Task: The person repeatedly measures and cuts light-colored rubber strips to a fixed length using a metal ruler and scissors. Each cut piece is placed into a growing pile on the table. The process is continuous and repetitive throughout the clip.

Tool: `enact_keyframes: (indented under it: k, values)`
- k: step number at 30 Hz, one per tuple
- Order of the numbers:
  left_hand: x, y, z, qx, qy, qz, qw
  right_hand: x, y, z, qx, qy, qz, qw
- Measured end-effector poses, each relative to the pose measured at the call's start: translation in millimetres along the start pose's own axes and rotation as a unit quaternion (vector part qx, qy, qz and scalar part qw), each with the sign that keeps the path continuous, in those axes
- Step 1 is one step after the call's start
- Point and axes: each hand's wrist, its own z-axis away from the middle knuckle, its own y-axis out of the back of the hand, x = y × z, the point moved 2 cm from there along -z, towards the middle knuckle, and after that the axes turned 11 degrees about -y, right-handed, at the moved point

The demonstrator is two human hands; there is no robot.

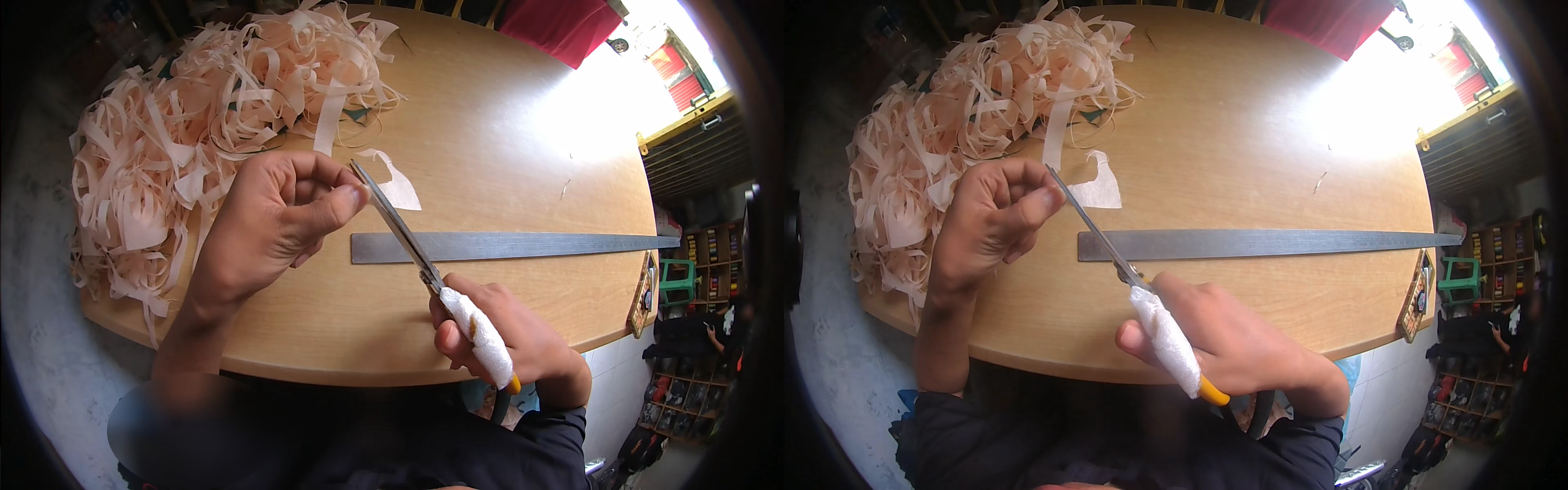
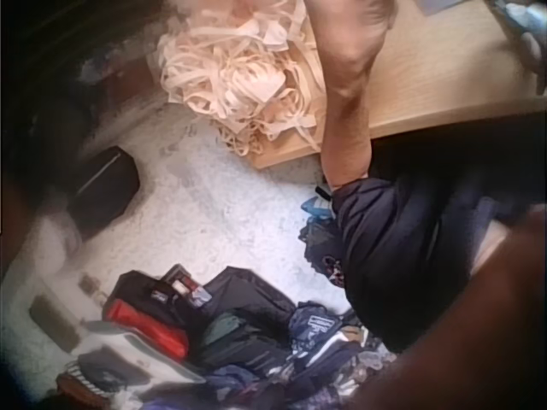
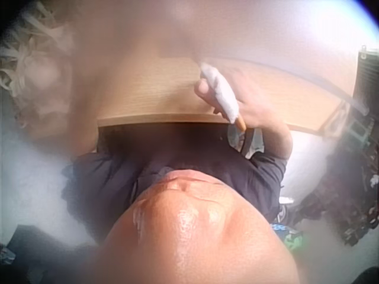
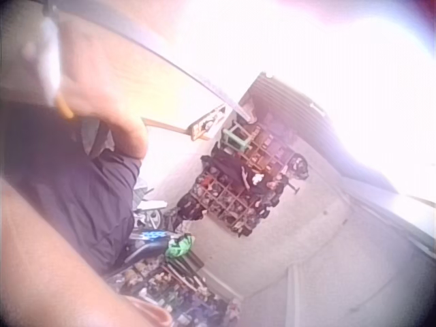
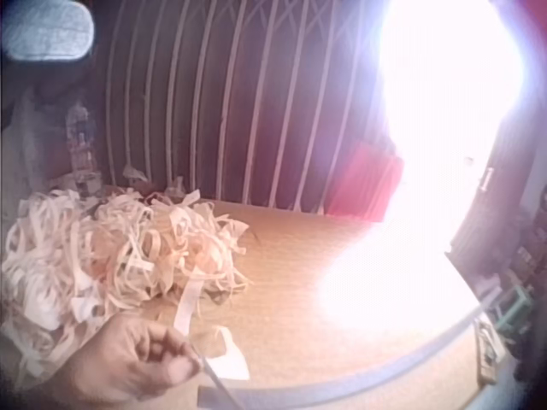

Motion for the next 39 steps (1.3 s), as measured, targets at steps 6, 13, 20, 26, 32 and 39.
enact_keyframes:
  k: [6,13,20,26,32,39]
  values:
    - [-1,-2,-1,0.010,-0.011,-0.001,1.000,0,-1,-2,0.001,0.038,-0.011,0.999]
    - [-1,-2,-2,0.012,-0.009,-0.007,1.000,4,-2,-3,0.004,0.038,-0.038,0.999]
    - [-5,-2,-4,0.020,-0.021,-0.013,1.000,9,2,-7,-0.005,-0.004,-0.004,1.000]
    - [-6,3,-5,0.027,-0.020,-0.072,0.997,8,1,-5,0.016,-0.031,-0.018,0.999]
    - [-3,23,-5,0.039,-0.059,-0.212,0.975,7,3,-4,0.053,-0.002,-0.083,0.995]
    - [-15,17,-4,0.066,-0.207,-0.521,0.826,15,15,-6,0.158,0.036,-0.234,0.959]
